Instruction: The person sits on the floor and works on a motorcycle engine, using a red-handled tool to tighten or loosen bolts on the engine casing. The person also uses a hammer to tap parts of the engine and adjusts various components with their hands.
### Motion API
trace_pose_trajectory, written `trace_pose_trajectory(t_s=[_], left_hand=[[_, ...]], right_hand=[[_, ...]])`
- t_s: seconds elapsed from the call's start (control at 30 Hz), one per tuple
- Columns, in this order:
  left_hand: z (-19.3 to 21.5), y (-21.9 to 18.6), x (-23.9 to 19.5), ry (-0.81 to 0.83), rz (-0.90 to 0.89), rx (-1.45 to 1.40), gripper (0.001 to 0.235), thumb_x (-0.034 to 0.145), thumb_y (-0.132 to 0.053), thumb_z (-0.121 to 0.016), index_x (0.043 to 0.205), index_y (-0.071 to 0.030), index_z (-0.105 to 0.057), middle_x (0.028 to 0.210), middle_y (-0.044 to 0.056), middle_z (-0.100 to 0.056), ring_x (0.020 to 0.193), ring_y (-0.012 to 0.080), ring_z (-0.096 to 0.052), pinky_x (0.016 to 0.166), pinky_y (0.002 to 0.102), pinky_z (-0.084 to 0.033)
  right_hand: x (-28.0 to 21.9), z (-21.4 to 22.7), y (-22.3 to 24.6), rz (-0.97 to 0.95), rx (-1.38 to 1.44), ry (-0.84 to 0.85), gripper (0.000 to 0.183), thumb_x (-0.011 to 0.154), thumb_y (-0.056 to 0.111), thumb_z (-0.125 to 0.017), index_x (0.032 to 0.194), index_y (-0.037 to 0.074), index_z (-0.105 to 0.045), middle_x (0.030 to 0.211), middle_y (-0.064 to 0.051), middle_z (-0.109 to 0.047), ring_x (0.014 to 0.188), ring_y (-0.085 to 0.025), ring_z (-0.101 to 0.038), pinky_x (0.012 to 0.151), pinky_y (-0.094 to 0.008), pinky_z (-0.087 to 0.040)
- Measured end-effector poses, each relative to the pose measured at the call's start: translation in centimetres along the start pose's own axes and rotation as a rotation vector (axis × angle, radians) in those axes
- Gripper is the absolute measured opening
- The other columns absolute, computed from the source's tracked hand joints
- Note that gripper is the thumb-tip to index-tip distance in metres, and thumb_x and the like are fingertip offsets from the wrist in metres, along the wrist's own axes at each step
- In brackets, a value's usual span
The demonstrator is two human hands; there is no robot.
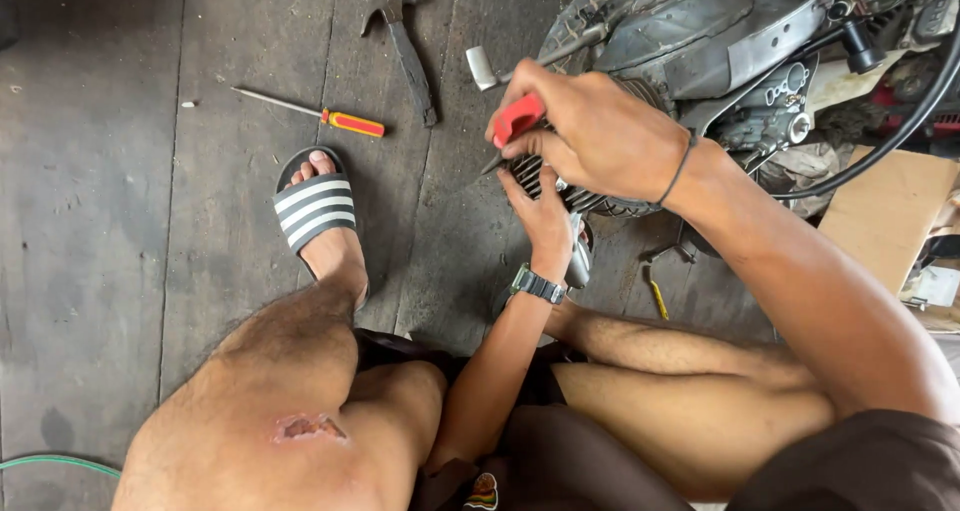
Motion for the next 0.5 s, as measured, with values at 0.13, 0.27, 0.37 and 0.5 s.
trace_pose_trajectory(t_s=[0.13, 0.27, 0.37, 0.5], left_hand=[[0.0, -1.8, -0.6, 0.008, 0.004, -0.044, 0.057, 0.095, -0.027, -0.058, 0.139, 0.005, -0.040, 0.121, 0.021, -0.056, 0.104, 0.0254, -0.057, 0.094, 0.036, -0.047], [-0.3, 1.0, 0.1, 0.010, 0.189, -0.026, 0.088, 0.102, -0.040, -0.059, 0.161, 0.005, -0.012, 0.165, 0.032, -0.013, 0.154, 0.0442, -0.015, 0.127, 0.055, -0.018], [-0.4, -3.1, -0.3, 0.020, 0.124, -0.093, 0.071, 0.104, -0.033, -0.059, 0.159, -0.002, -0.026, 0.161, 0.029, -0.025, 0.153, 0.0393, -0.024, 0.126, 0.051, -0.025], [-0.5, -1.8, 0.4, 0.006, 0.044, -0.084, 0.060, 0.104, -0.022, -0.059, 0.154, 0.000, -0.033, 0.154, 0.028, -0.035, 0.148, 0.0355, -0.035, 0.125, 0.049, -0.029]], right_hand=[[0.1, 0.2, 0.5, 0.015, -0.073, 0.027, 0.026, 0.087, -0.006, -0.071, 0.104, -0.004, -0.052, 0.096, -0.012, -0.078, 0.075, -0.024, -0.077, 0.058, -0.035, -0.057], [0.4, -2.4, -2.7, 0.005, -0.096, 0.122, 0.028, 0.097, 0.009, -0.070, 0.116, 0.004, -0.050, 0.095, -0.024, -0.073, 0.082, -0.040, -0.075, 0.075, -0.050, -0.060], [0.2, -1.3, -1.1, 0.033, -0.152, 0.045, 0.027, 0.097, 0.015, -0.071, 0.111, 0.008, -0.049, 0.095, -0.018, -0.074, 0.085, -0.038, -0.075, 0.078, -0.047, -0.059], [-0.8, -1.9, -1.7, 0.034, -0.133, -0.088, 0.028, 0.095, 0.017, -0.070, 0.113, 0.011, -0.049, 0.087, -0.018, -0.074, 0.085, -0.041, -0.073, 0.075, -0.050, -0.057]])
Point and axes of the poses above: each hand's wrist, its own x-axis towards the middle knuckle, its own z-axis out of the back of the hand, y = z × x, the point moved 3 cm from there along x, towards the middle knuckle
